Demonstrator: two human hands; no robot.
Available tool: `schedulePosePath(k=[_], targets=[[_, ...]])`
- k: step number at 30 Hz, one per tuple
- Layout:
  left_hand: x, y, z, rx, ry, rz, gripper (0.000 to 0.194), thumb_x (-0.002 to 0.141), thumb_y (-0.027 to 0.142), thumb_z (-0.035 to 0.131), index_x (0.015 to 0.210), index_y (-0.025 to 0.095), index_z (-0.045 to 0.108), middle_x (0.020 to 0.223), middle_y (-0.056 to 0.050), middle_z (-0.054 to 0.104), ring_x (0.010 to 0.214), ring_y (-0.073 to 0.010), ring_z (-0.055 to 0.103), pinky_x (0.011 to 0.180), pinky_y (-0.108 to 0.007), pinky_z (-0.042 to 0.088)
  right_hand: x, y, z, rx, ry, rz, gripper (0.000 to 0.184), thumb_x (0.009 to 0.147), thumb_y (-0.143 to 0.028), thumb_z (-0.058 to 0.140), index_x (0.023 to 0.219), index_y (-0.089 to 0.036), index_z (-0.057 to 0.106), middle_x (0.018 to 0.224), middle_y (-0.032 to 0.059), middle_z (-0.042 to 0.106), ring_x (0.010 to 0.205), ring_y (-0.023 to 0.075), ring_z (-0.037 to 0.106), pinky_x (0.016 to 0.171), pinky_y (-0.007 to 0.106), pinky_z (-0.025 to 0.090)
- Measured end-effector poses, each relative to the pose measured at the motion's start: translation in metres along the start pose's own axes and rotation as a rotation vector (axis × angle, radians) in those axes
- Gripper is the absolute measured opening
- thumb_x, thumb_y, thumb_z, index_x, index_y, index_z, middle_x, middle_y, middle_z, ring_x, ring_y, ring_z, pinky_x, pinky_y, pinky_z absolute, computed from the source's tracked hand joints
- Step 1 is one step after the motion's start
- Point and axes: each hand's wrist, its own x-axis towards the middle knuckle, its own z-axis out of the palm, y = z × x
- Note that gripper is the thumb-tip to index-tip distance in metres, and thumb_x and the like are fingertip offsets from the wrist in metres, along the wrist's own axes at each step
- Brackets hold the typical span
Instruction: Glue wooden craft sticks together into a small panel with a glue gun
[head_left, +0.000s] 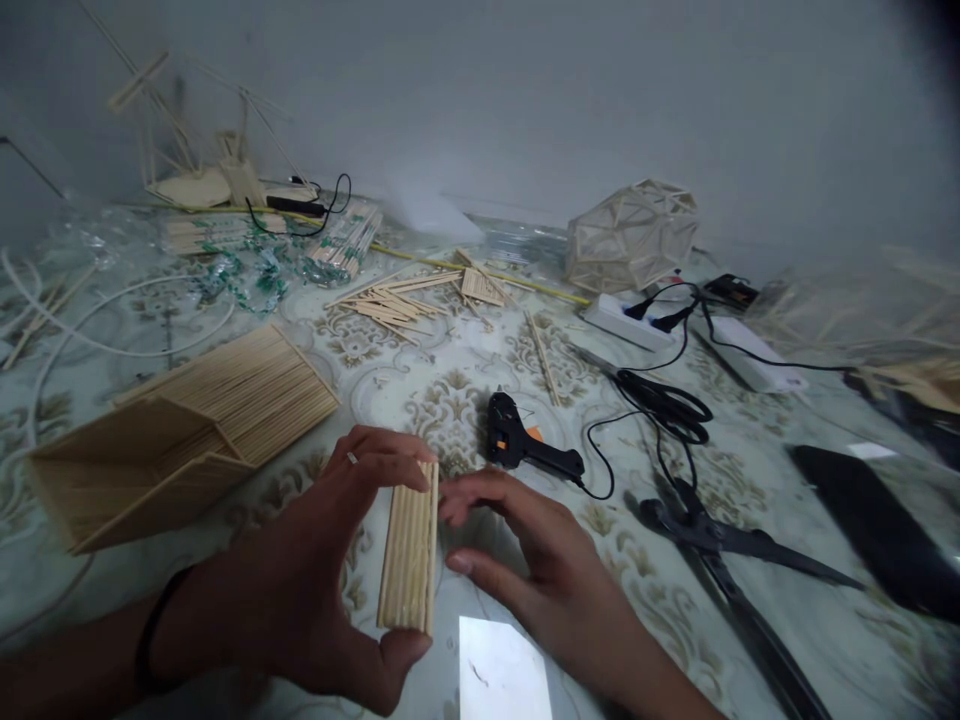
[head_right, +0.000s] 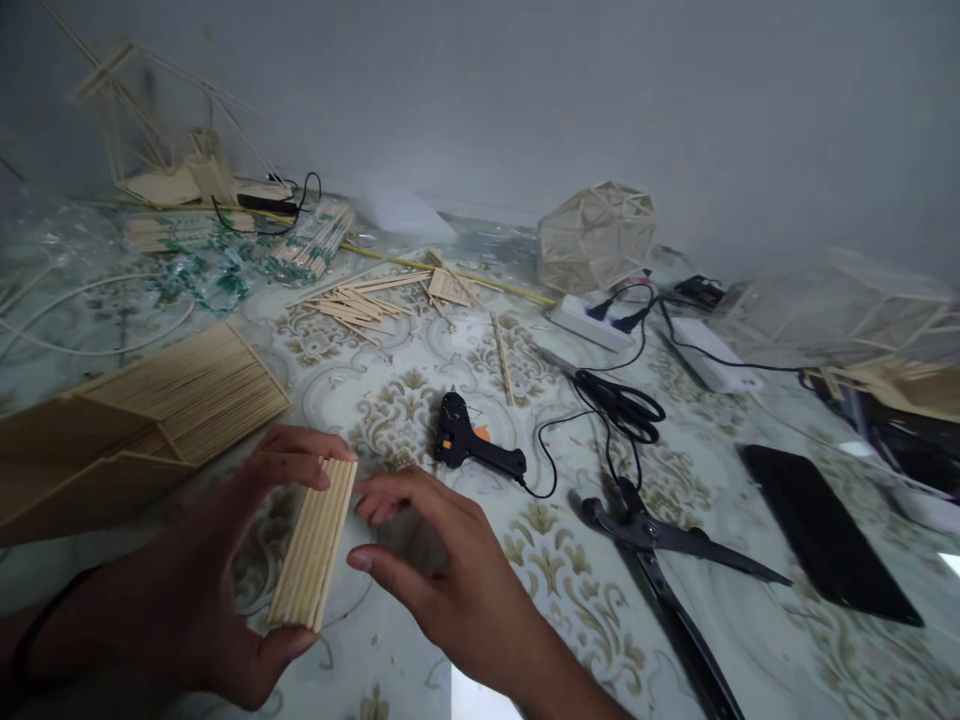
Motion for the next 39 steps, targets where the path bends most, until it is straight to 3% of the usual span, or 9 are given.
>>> schedulePosePath(k=[1,5,11,19,27,32,39], targets=[[0.0,0.0,0.0,0.001,0.002,0.003,0.097,0.066,0.017,0.082,0.15,0.037,0.036,0.144,-0.011,0.054,0.136,-0.0404,0.057,0.113,-0.066,0.056,0.0,0.0,0.001,0.05,-0.014,0.058,0.013,0.1,-0.035,0.085,0.108,-0.029,0.076,0.094,-0.0008,0.08,0.088,0.0201,0.078,0.084,0.033,0.065],[-0.001,-0.003,0.005,0.003,0.014,0.082,0.098,0.069,0.017,0.085,0.153,0.035,0.037,0.144,-0.011,0.058,0.138,-0.0393,0.058,0.116,-0.064,0.053,0.001,0.001,0.001,0.343,-0.137,0.257,0.03,0.102,-0.053,0.08,0.096,-0.024,0.08,0.079,-0.0007,0.074,0.072,0.0169,0.069,0.071,0.03,0.061],[-0.003,-0.005,0.006,0.052,0.031,0.12,0.097,0.072,0.017,0.084,0.155,0.033,0.035,0.148,-0.014,0.059,0.138,-0.0389,0.061,0.114,-0.062,0.055,0.001,0.009,0.003,0.603,-0.175,0.348,0.024,0.096,-0.05,0.09,0.092,-0.027,0.093,0.076,-0.0006,0.077,0.068,0.011,0.065,0.07,0.023,0.056],[0.0,-0.003,0.008,0.059,0.064,0.098,0.096,0.068,0.015,0.086,0.149,0.036,0.04,0.147,-0.012,0.063,0.134,-0.0398,0.067,0.11,-0.063,0.06,-0.003,0.014,0.012,0.728,-0.208,0.433,0.021,0.092,-0.048,0.094,0.087,-0.028,0.094,0.068,-0.0018,0.076,0.061,0.0078,0.059,0.062,0.02,0.048],[-0.002,0.001,0.007,0.068,0.055,0.063,0.087,0.069,0.014,0.088,0.139,0.034,0.042,0.145,-0.011,0.065,0.132,-0.0362,0.068,0.107,-0.056,0.061,-0.003,0.012,0.012,0.729,-0.185,0.471,0.02,0.085,-0.041,0.101,0.08,-0.024,0.092,0.064,-0.003,0.074,0.059,0.0069,0.057,0.062,0.019,0.048],[-0.003,0.002,0.007,0.079,0.09,0.057,0.086,0.069,0.013,0.087,0.139,0.034,0.041,0.144,-0.011,0.064,0.134,-0.0359,0.067,0.107,-0.055,0.061,-0.004,0.011,0.013,0.81,-0.2,0.481,0.013,0.085,-0.039,0.101,0.086,-0.028,0.094,0.068,-0.0035,0.078,0.062,0.0056,0.062,0.065,0.016,0.051],[-0.005,0.001,0.009,0.078,0.111,0.052,0.085,0.07,0.012,0.085,0.14,0.032,0.04,0.148,-0.014,0.058,0.137,-0.0363,0.064,0.105,-0.055,0.062,-0.006,0.015,0.015,0.879,-0.213,0.577,0.018,0.073,-0.033,0.108,0.081,-0.026,0.093,0.075,-0.0029,0.082,0.065,0.0063,0.069,0.065,0.017,0.053]])
